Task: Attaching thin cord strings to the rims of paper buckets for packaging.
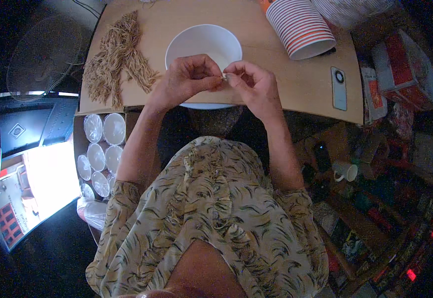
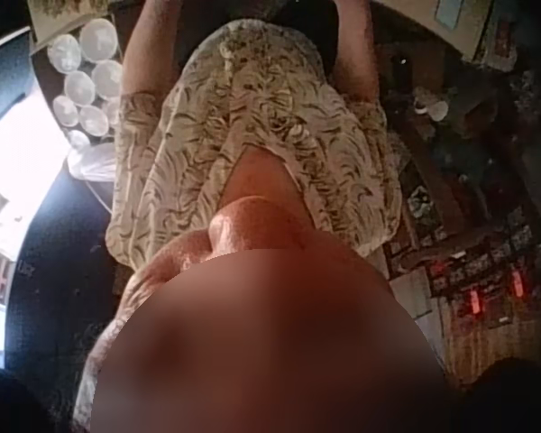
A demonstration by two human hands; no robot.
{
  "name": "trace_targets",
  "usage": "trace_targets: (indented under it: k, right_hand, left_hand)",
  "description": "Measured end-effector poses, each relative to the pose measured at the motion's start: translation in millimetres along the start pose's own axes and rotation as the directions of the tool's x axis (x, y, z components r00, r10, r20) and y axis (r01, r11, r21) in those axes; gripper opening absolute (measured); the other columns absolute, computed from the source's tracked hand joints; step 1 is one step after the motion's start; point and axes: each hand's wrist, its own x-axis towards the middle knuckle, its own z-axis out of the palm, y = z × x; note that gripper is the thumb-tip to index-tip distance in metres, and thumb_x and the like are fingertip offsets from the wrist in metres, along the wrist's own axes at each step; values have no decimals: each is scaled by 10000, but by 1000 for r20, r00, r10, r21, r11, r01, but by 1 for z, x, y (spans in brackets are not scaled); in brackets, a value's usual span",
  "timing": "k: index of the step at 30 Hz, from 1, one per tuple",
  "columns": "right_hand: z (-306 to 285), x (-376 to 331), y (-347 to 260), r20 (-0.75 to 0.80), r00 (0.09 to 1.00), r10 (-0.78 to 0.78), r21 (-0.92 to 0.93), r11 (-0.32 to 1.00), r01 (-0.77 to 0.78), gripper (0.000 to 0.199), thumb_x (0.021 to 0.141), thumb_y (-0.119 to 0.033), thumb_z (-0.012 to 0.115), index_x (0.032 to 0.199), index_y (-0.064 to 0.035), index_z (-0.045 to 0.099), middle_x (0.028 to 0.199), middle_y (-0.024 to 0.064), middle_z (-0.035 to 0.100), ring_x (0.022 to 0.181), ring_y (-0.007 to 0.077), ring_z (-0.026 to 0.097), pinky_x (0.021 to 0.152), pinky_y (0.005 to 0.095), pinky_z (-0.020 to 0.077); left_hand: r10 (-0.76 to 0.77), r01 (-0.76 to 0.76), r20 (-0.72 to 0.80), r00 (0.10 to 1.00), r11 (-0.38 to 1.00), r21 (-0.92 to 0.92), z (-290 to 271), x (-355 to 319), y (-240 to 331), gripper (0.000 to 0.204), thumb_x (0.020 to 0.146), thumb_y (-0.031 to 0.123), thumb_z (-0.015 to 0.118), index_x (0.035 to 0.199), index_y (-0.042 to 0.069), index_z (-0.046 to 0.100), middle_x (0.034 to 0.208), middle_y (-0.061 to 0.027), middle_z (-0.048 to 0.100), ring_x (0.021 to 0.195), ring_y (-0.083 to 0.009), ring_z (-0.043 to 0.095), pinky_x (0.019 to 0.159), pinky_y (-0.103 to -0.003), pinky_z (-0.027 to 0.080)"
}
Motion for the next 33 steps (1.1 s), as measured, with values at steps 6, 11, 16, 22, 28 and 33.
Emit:
trace_targets:
  k: [6, 11, 16, 22, 28, 33]
  right_hand:
    - [0, -1, -3, 69, 997, 25, 129, 991, -34, 102, 925, -34, 668, 1018, 1, 691, 899, -2, 690, 803, 51, 620, 710, 223, 508]
    - [-1, -1, -5, 48, 999, -4, -6, 1000, 4, 98, 915, -15, 670, 1010, 3, 687, 892, 15, 693, 789, 58, 630, 697, 228, 514]
    - [3, -1, -14, 29, 991, -132, -151, 979, 135, 84, 907, -10, 669, 989, 10, 668, 833, 29, 675, 755, 59, 625, 667, 235, 515]
    - [10, -1, -7, 3, 998, -56, -119, 991, 55, 51, 910, -27, 637, 948, 5, 626, 788, 20, 634, 718, 49, 597, 627, 236, 493]
    - [18, -3, 5, -104, 994, 18, 61, 998, -12, 40, 924, -31, 596, 912, 3, 580, 752, -13, 583, 670, 37, 550, 588, 221, 459]
    - [13, -5, 4, -56, 995, 86, 139, 987, -78, 64, 950, -68, 600, 955, -4, 602, 760, -10, 598, 596, 41, 512, 533, 217, 432]
  left_hand:
    - [-14, 14, -5, 1000, 1000, 28, -1, 0, -1, 83, 868, -11, 715, 932, -28, 665, 865, -57, 718, 827, -104, 691, 781, -251, 582]
    - [-24, 25, -34, 999, 999, 30, 2, -1, -2, 82, 862, -12, 721, 922, -33, 669, 860, -63, 723, 823, -104, 691, 774, -249, 580]
    - [-14, 22, -82, 997, 996, 90, 5, -1, -4, 90, 851, -12, 728, 912, -40, 669, 852, -72, 726, 809, -101, 689, 762, -254, 581]
    - [0, 10, -50, 999, 978, 209, 5, -2, 2, 95, 905, 12, 704, 959, -34, 640, 911, -83, 712, 874, -142, 707, 788, -267, 588]
    - [-10, 9, -48, 999, 999, -33, 4, 0, -1, 101, 918, 12, 690, 969, -41, 622, 924, -105, 712, 897, -155, 707, 807, -270, 588]
    - [-52, 47, -61, 997, 995, -88, 1, 0, -2, 98, 921, 14, 687, 962, -39, 615, 933, -99, 705, 882, -158, 702, 810, -274, 587]
